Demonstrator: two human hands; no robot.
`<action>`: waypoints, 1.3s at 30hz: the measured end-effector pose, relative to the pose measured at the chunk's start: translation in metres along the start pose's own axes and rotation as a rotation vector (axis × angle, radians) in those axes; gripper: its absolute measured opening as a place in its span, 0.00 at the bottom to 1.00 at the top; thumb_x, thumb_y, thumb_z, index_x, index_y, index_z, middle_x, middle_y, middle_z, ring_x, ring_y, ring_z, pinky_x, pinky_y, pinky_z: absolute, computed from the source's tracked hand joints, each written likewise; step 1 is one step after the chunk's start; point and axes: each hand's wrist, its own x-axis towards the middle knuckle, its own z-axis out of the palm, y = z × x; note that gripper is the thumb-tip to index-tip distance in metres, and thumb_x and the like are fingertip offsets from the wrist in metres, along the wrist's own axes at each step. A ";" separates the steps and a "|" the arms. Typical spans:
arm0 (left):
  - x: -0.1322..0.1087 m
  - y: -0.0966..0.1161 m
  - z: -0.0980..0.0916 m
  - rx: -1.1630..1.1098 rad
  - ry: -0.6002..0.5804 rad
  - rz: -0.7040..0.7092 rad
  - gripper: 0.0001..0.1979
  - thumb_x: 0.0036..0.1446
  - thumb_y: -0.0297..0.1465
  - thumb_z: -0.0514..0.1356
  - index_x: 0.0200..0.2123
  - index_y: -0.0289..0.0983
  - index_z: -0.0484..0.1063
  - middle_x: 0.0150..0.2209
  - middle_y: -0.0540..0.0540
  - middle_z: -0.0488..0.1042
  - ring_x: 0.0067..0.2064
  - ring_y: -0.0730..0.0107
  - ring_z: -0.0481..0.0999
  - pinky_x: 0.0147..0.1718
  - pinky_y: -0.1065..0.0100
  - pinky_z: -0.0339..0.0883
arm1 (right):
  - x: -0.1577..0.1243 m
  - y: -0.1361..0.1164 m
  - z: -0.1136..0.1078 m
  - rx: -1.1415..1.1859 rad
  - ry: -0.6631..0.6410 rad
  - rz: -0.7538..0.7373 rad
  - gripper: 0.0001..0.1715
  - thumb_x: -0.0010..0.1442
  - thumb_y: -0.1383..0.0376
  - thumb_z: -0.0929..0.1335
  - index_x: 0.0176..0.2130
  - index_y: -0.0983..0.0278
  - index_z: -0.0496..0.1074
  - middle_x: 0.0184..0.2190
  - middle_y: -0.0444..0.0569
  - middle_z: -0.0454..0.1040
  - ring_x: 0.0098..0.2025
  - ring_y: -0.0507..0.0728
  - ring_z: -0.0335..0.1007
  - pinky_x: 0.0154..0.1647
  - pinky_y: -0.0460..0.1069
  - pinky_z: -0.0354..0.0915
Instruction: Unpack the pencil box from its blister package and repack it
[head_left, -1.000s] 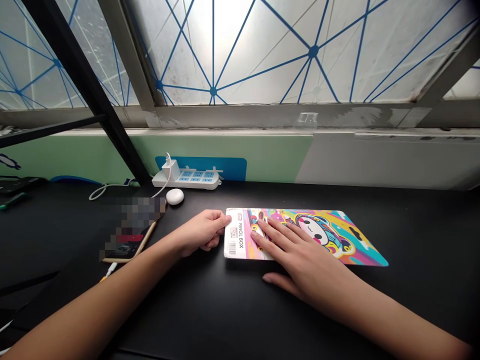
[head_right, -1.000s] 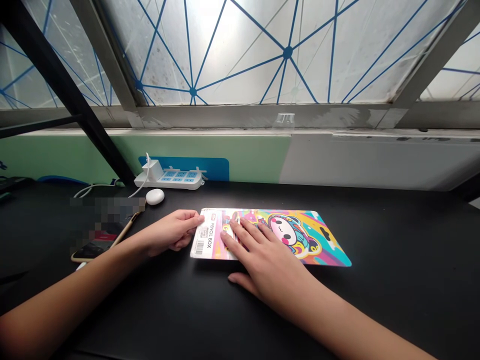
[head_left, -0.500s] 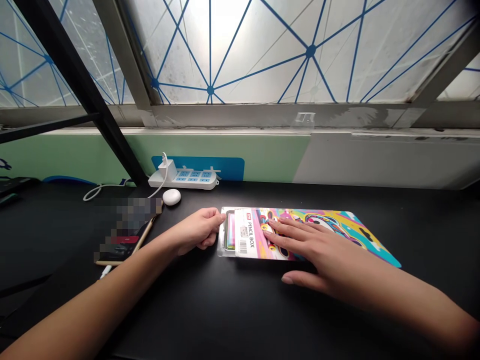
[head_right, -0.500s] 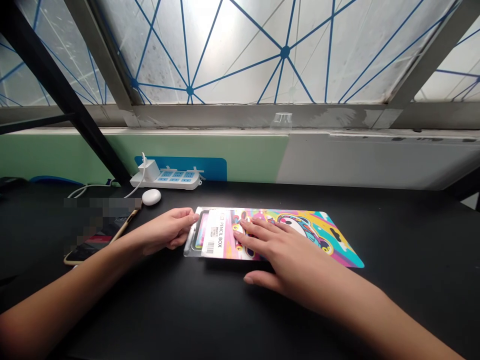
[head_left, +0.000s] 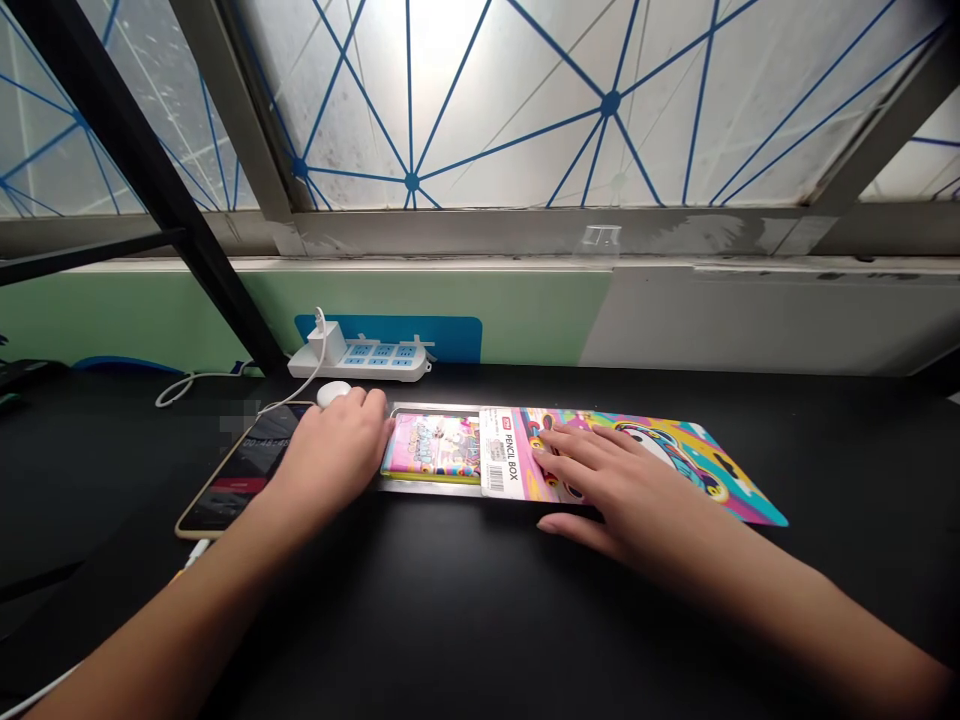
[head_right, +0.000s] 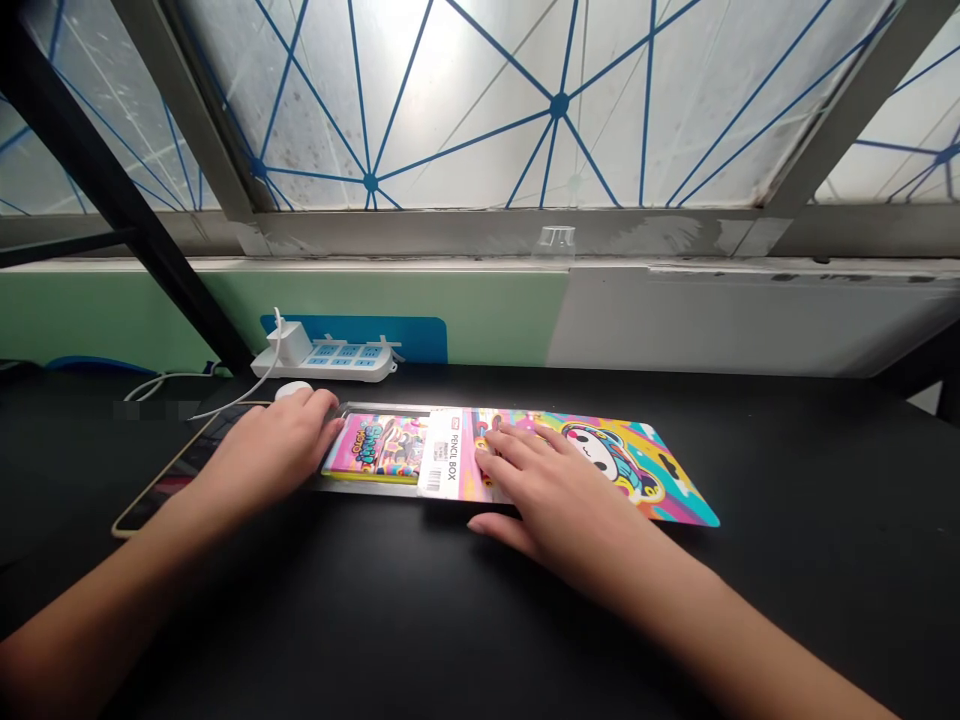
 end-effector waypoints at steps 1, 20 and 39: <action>-0.002 0.008 0.002 0.011 0.061 0.067 0.17 0.70 0.36 0.48 0.49 0.34 0.72 0.49 0.32 0.76 0.48 0.44 0.77 0.41 0.53 0.69 | 0.003 -0.004 0.003 -0.016 0.014 -0.010 0.33 0.65 0.50 0.69 0.62 0.66 0.69 0.63 0.61 0.70 0.64 0.72 0.66 0.61 0.68 0.66; -0.012 0.053 0.024 -0.069 -0.048 0.462 0.33 0.72 0.45 0.49 0.71 0.32 0.53 0.73 0.36 0.50 0.73 0.46 0.52 0.66 0.40 0.54 | 0.001 0.013 0.003 0.011 -0.140 -0.024 0.41 0.63 0.54 0.71 0.70 0.60 0.60 0.69 0.58 0.60 0.68 0.74 0.59 0.63 0.69 0.63; 0.003 0.021 0.028 -0.069 -0.004 0.475 0.28 0.71 0.41 0.50 0.72 0.48 0.53 0.73 0.39 0.52 0.72 0.46 0.55 0.64 0.40 0.55 | 0.011 0.017 0.023 0.016 0.029 -0.056 0.28 0.70 0.67 0.63 0.68 0.60 0.63 0.68 0.59 0.63 0.69 0.70 0.58 0.65 0.67 0.60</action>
